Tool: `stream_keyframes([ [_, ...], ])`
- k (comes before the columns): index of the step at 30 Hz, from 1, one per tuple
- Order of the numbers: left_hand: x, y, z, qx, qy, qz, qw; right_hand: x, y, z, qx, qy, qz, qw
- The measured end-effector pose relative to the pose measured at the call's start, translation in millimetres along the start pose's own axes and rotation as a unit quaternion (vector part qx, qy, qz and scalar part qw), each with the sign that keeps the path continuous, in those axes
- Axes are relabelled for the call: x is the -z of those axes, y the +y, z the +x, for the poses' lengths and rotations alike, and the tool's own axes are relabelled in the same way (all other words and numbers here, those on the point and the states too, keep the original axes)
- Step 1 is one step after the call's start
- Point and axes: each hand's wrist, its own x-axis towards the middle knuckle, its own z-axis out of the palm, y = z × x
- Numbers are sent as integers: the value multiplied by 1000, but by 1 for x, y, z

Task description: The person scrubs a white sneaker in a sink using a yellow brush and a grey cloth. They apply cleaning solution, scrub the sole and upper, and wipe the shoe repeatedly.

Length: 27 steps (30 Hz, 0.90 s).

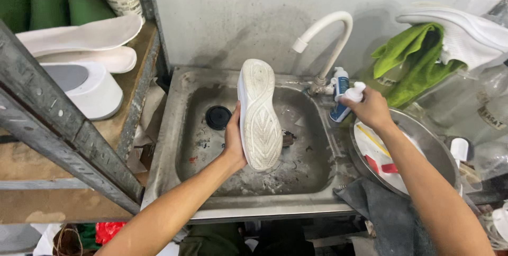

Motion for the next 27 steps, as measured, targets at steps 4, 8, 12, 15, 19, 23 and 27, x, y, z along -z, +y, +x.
stream_keyframes([
  [4, 0, 0, 1, 11, 3, 18, 1000, 25, -59, -41, 31, 25, 122, 992],
  [8, 0, -3, 2, 14, 1, 7, 1000, 46, -127, -104, 113, -38, 345, 931],
  [12, -7, 3, -7, 4, 2, 21, 1000, 33, -141, -134, 318, -22, 208, 925],
  [15, -4, 5, -2, 9, -17, 38, 999, 13, -143, -157, 353, -72, 187, 914],
  [19, -2, 5, 4, 1, -22, 32, 999, 17, -163, -172, 344, -94, 107, 928],
  [23, 1, 5, 3, 3, -38, 38, 999, 15, -169, -178, 364, -103, 19, 925],
  [27, 5, 2, 13, -2, -62, 47, 997, 8, -162, -174, 363, -105, -7, 926],
])
